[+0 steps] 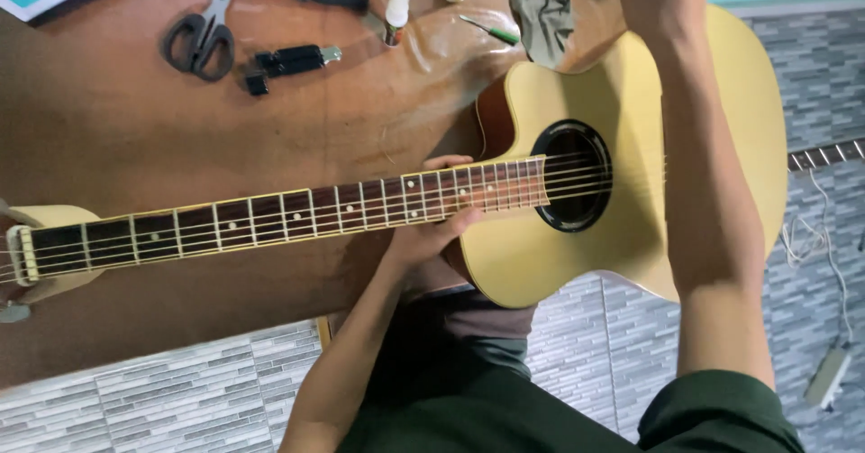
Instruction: The person uses a small cloth to wipe the soundhole and fretboard of an acoustic guitar. They then proceed to wipe the entire body of the guitar with the cloth.
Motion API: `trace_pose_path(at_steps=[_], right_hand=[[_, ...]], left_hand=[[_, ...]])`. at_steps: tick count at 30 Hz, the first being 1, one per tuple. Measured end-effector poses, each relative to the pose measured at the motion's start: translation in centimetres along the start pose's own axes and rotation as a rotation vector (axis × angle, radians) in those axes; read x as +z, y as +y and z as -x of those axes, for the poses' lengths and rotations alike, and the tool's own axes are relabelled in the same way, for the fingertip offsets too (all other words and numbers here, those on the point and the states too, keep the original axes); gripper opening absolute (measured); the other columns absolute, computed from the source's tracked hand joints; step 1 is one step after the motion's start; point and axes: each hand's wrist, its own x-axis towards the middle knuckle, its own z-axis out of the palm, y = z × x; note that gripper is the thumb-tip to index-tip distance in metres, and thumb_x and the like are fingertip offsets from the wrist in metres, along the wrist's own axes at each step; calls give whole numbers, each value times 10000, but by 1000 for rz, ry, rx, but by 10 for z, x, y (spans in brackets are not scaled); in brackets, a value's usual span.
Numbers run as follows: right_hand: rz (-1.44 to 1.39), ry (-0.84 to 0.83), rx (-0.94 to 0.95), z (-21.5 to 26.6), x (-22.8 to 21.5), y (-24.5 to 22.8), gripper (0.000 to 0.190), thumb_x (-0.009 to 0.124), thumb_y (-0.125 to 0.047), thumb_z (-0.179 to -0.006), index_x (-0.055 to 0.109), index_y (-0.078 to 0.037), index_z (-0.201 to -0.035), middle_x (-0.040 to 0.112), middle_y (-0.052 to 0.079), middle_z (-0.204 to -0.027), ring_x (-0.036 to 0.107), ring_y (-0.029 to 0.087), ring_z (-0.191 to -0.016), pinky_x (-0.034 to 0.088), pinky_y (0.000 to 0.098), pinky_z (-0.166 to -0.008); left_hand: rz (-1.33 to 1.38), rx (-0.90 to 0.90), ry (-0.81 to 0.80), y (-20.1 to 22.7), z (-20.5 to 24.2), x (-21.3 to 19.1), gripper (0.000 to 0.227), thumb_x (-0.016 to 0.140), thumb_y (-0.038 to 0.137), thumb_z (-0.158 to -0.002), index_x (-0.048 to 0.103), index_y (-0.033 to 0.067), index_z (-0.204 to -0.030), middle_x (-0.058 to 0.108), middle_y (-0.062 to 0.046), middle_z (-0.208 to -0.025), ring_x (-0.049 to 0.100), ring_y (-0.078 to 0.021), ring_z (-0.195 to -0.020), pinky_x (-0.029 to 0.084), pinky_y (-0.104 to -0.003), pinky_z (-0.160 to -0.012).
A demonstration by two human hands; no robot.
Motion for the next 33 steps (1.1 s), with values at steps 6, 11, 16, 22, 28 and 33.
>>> trace_pose_path(at_steps=[6, 11, 16, 22, 28, 33], right_hand=[[-50, -10, -29, 119, -15, -85, 185, 768, 52, -896, 786, -6, -1071, 706, 181, -1036, 709, 363, -876, 555, 411, -755], [-203, 27, -64, 129, 2, -157, 180, 779, 55, -870, 795, -30, -1028, 706, 160, -1043, 731, 387, -889, 572, 427, -742], [-114, -7, -94, 116, -9, -129, 78, 788, 103, -928, 805, 43, -973, 707, 157, -984, 678, 274, -842, 559, 366, -748], [-232, -236, -127, 101, -20, -172, 58, 817, -6, -942, 796, 48, -944, 716, 202, -959, 648, 294, -812, 554, 380, -714], [-101, -156, -144, 113, -7, -165, 33, 772, 12, -955, 777, 20, -923, 675, 152, -980, 597, 323, -888, 509, 413, -779], [-434, -184, 67, 106, -14, -136, 95, 608, 104, -963, 659, 53, -1027, 633, 169, -1003, 662, 254, -858, 552, 349, -764]], left_hand=[[-100, 17, -8, -11, 0, 0, 668, 863, 277, -838, 514, 42, -1355, 579, -162, -1341, 603, -271, -1224, 555, -440, -1000], [-155, 56, -5, -18, -3, -2, 684, 864, 348, -837, 522, 50, -1348, 596, -164, -1326, 619, -274, -1200, 586, -442, -943], [-240, 99, -28, 10, -1, 10, 540, 727, 420, -927, 524, 118, -1327, 598, -69, -1322, 630, -210, -1201, 551, -386, -1066], [-244, 99, -33, 6, -2, 8, 562, 722, 426, -925, 509, 116, -1342, 583, -83, -1351, 625, -224, -1223, 556, -400, -1068], [-271, 102, -16, 10, -2, 9, 550, 720, 439, -915, 536, 111, -1315, 615, -60, -1287, 653, -192, -1138, 567, -371, -1020], [-251, 122, -38, 12, -2, 9, 525, 721, 408, -932, 529, 121, -1327, 603, -58, -1298, 637, -193, -1157, 562, -369, -1030]])
